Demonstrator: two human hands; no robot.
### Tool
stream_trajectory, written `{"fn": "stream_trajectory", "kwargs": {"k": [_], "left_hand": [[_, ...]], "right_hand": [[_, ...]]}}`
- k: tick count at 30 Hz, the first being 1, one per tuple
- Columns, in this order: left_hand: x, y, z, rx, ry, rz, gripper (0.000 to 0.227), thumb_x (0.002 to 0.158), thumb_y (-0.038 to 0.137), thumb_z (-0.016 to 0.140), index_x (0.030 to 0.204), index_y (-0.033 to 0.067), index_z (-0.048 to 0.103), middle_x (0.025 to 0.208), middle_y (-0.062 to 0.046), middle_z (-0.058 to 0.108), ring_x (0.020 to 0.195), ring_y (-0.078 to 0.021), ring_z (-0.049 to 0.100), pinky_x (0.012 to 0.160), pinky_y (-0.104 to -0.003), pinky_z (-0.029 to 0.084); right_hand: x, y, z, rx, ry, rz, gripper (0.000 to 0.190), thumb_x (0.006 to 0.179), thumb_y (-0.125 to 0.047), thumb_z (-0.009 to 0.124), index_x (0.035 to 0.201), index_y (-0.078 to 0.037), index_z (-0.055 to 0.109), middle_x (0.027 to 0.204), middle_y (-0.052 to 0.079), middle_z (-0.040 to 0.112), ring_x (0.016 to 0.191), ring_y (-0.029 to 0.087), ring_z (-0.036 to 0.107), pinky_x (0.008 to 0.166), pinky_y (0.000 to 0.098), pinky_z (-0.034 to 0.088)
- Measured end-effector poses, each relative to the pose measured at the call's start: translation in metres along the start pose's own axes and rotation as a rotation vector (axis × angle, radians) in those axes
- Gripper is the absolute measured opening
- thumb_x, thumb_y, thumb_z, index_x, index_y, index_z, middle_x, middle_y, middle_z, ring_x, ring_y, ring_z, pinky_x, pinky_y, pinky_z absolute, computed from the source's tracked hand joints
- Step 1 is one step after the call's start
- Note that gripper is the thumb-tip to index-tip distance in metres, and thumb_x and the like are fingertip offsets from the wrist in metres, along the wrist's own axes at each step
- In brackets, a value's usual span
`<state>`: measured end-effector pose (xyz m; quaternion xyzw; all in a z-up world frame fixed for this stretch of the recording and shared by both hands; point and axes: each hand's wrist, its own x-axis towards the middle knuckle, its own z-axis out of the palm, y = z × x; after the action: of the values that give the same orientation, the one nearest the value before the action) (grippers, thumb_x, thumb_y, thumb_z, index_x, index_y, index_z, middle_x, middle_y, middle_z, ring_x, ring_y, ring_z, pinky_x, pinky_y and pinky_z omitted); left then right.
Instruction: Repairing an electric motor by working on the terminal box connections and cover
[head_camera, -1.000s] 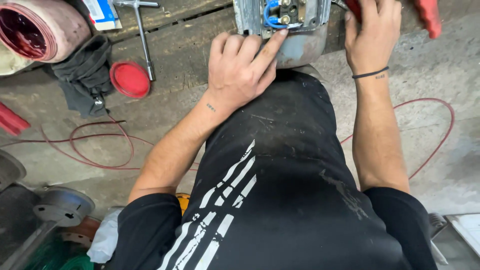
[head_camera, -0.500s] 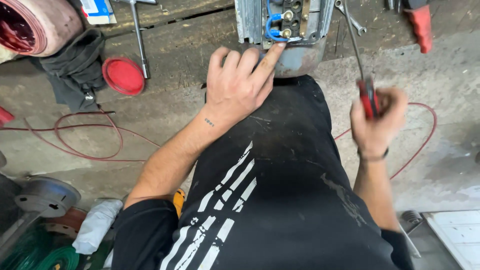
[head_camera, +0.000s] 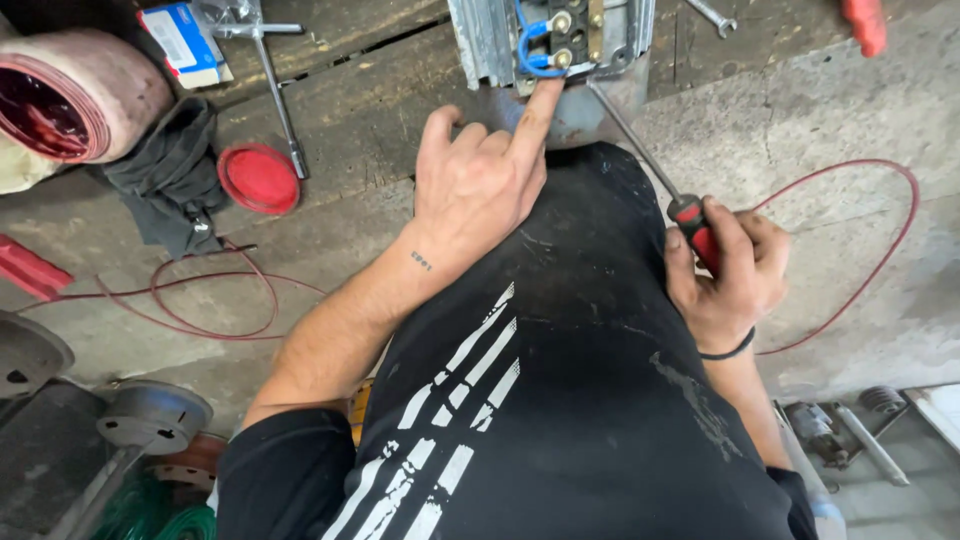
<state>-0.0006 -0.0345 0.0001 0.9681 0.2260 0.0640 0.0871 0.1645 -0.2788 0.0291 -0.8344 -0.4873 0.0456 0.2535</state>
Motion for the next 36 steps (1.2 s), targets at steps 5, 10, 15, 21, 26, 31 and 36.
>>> {"fn": "stream_trajectory", "kwargs": {"k": [5,10,15,21,26,31,36], "left_hand": [[0.000,0.001,0.004,0.047,-0.044,0.013,0.058,0.103,0.022,0.069,0.157,0.0133,0.048,0.052,0.007,0.044,0.051,-0.0159,0.043,0.080,-0.036,0.047],[-0.003,0.003,0.013,0.087,-0.029,0.027,0.064,0.093,0.005,0.059,0.156,0.0124,0.048,0.048,0.006,0.039,0.044,-0.0166,0.038,0.072,-0.035,0.044],[-0.003,0.003,0.023,0.101,0.003,0.015,0.069,0.090,0.004,0.060,0.157,0.0144,0.047,0.049,0.006,0.042,0.045,-0.0180,0.042,0.064,-0.034,0.039],[-0.004,0.004,0.022,0.126,-0.011,0.000,0.067,0.093,0.009,0.061,0.158,0.0160,0.046,0.051,0.007,0.044,0.046,-0.0162,0.044,0.060,-0.033,0.040],[-0.003,0.004,0.022,0.155,0.024,-0.006,0.066,0.092,0.010,0.060,0.156,0.0177,0.049,0.051,0.007,0.045,0.047,-0.0167,0.045,0.059,-0.033,0.039],[-0.001,0.002,0.018,0.187,0.011,0.034,0.063,0.094,0.013,0.063,0.156,0.0159,0.049,0.053,0.008,0.046,0.048,-0.0155,0.048,0.059,-0.033,0.040],[0.000,-0.001,0.015,0.204,0.010,0.050,0.063,0.094,0.013,0.063,0.156,0.0171,0.050,0.052,0.008,0.043,0.047,-0.0153,0.046,0.058,-0.032,0.039]], "right_hand": [[0.003,-0.001,0.008,0.003,0.126,-0.068,0.029,0.101,-0.011,0.083,0.122,0.005,0.071,0.108,0.023,0.054,0.087,0.036,0.064,0.075,0.0472,0.057],[0.002,-0.001,0.004,-0.031,0.116,-0.090,0.031,0.095,-0.004,0.091,0.121,0.002,0.075,0.103,0.023,0.060,0.088,0.034,0.065,0.076,0.0451,0.059],[-0.002,-0.003,0.009,-0.005,0.091,-0.075,0.032,0.097,-0.004,0.088,0.123,0.006,0.073,0.104,0.025,0.061,0.094,0.037,0.064,0.084,0.0464,0.057],[0.001,0.003,0.025,-0.002,0.125,-0.176,0.030,0.102,-0.009,0.080,0.123,0.009,0.069,0.107,0.026,0.063,0.095,0.039,0.066,0.086,0.0486,0.060],[0.005,0.007,0.039,0.058,0.115,-0.225,0.027,0.105,-0.007,0.073,0.121,0.010,0.061,0.108,0.030,0.065,0.098,0.045,0.067,0.090,0.0515,0.059],[-0.003,0.012,0.049,-0.051,-0.185,-0.088,0.048,0.110,-0.012,0.069,0.154,-0.002,0.052,0.124,0.017,0.071,0.107,0.028,0.072,0.079,0.0395,0.059],[-0.018,0.025,0.061,-0.160,-0.166,-0.134,0.049,0.110,-0.017,0.074,0.154,-0.012,0.054,0.112,0.011,0.066,0.090,0.024,0.070,0.062,0.0368,0.053]]}}
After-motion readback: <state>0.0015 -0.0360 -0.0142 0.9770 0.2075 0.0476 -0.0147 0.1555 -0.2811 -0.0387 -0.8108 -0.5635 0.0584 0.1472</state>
